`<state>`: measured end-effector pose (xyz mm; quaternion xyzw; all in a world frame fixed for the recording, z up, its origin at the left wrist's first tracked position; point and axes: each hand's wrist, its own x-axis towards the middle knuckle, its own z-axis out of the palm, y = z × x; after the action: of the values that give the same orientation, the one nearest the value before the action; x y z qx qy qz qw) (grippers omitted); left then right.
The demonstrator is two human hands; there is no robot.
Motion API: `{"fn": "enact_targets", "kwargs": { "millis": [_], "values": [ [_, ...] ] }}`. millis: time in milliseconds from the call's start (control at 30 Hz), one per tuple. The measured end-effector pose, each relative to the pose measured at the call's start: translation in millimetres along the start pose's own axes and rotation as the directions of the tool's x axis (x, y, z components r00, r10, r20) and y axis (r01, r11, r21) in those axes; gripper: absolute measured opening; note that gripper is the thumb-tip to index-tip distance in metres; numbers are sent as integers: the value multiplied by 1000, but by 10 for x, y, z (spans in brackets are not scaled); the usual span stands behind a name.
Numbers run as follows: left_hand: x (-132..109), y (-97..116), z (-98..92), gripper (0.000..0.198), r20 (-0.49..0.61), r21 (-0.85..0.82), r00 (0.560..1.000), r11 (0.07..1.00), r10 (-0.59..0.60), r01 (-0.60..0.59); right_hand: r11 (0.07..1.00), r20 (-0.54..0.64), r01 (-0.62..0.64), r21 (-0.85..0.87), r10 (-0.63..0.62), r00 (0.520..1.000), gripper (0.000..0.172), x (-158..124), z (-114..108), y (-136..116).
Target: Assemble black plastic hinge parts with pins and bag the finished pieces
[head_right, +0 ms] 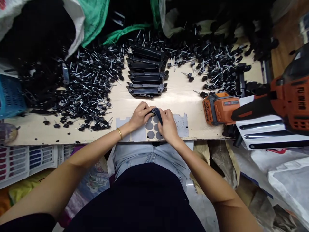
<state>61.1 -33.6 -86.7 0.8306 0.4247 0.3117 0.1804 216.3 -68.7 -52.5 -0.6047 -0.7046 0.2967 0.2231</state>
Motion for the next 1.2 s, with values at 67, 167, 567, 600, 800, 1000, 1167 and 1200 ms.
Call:
{"fn": "enact_targets", "kwargs": {
  "millis": [67, 167, 567, 600, 800, 1000, 1167, 1200],
  "values": [
    [15, 9, 7, 24, -63, 18, 995, 996, -81, 83, 1000, 11, -5, -9, 5, 1000, 56, -4, -8, -5],
    [10, 80, 45, 26, -148, 7, 973, 983, -180, 183, 1000, 26, 2, -1, -2, 1000, 57, -11, -12, 1],
    [34, 277, 126, 26, -141, -143, 945, 950, -296, 276, 999, 28, -24, 32, 23, 999, 64, -28, -15, -10],
    [41, 252, 111, 26, -123, -147, 951, 953, -285, 266, 999, 37, -36, 29, 35, 999, 64, -26, -19, -12],
    [55, 270, 94, 28, -137, -111, 940, 948, -313, 300, 999, 32, -48, -6, 48, 998, 64, -34, -14, -32],
    [25, 368, 164, 33, -175, -79, 909, 926, -378, 370, 998, -6, -36, -52, 36, 999, 61, -39, 8, -42],
    [48, 378, 144, 34, -141, -69, 902, 913, -408, 402, 996, 6, -64, -62, 65, 998, 62, -57, 21, -63],
    [60, 365, 114, 34, -109, -61, 905, 911, -412, 407, 996, 10, -70, -53, 71, 997, 61, -57, 9, -67]
  ]
}}
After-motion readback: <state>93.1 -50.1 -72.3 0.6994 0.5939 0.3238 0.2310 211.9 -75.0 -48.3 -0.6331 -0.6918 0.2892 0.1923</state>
